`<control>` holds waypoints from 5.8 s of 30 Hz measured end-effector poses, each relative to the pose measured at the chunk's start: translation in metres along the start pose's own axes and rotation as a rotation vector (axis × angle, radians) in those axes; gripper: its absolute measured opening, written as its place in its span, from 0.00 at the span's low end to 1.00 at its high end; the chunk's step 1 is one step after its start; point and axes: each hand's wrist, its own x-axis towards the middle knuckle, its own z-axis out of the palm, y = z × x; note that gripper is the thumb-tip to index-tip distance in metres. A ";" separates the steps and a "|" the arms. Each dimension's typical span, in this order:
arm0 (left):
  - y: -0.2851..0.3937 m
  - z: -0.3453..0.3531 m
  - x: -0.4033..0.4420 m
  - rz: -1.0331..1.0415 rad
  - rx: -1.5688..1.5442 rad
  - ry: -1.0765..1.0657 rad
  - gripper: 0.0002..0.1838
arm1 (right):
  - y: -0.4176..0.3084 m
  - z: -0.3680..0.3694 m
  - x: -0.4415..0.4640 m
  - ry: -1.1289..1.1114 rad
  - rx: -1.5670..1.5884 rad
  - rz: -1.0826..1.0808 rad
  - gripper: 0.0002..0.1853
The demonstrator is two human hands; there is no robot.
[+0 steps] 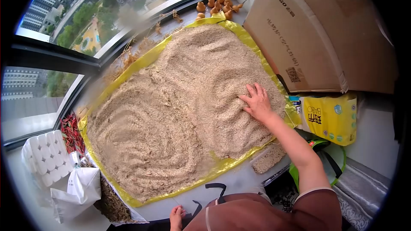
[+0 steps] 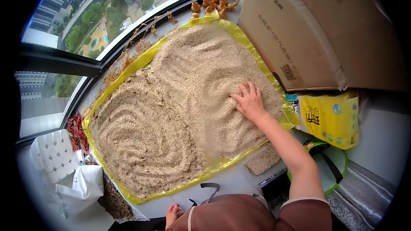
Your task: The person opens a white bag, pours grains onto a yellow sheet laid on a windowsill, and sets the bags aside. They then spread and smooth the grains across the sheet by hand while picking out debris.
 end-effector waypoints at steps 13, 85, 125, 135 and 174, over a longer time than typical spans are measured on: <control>-0.050 -0.021 0.039 0.149 0.197 -0.038 0.17 | -0.083 -0.002 0.108 0.059 0.310 0.189 0.34; -0.024 -0.010 0.023 0.234 0.410 -0.166 0.22 | -0.018 -0.014 0.095 -0.035 0.132 0.232 0.34; -0.037 0.001 0.007 -0.001 -0.123 0.062 0.13 | -0.101 0.009 0.091 -0.072 -0.115 -0.203 0.25; 0.091 0.053 -0.035 0.628 -0.166 -0.008 0.13 | -0.080 0.008 0.002 0.041 0.565 0.009 0.17; 0.297 0.296 -0.085 0.521 -0.731 -1.096 0.44 | -0.151 -0.031 -0.078 0.578 0.860 -0.503 0.23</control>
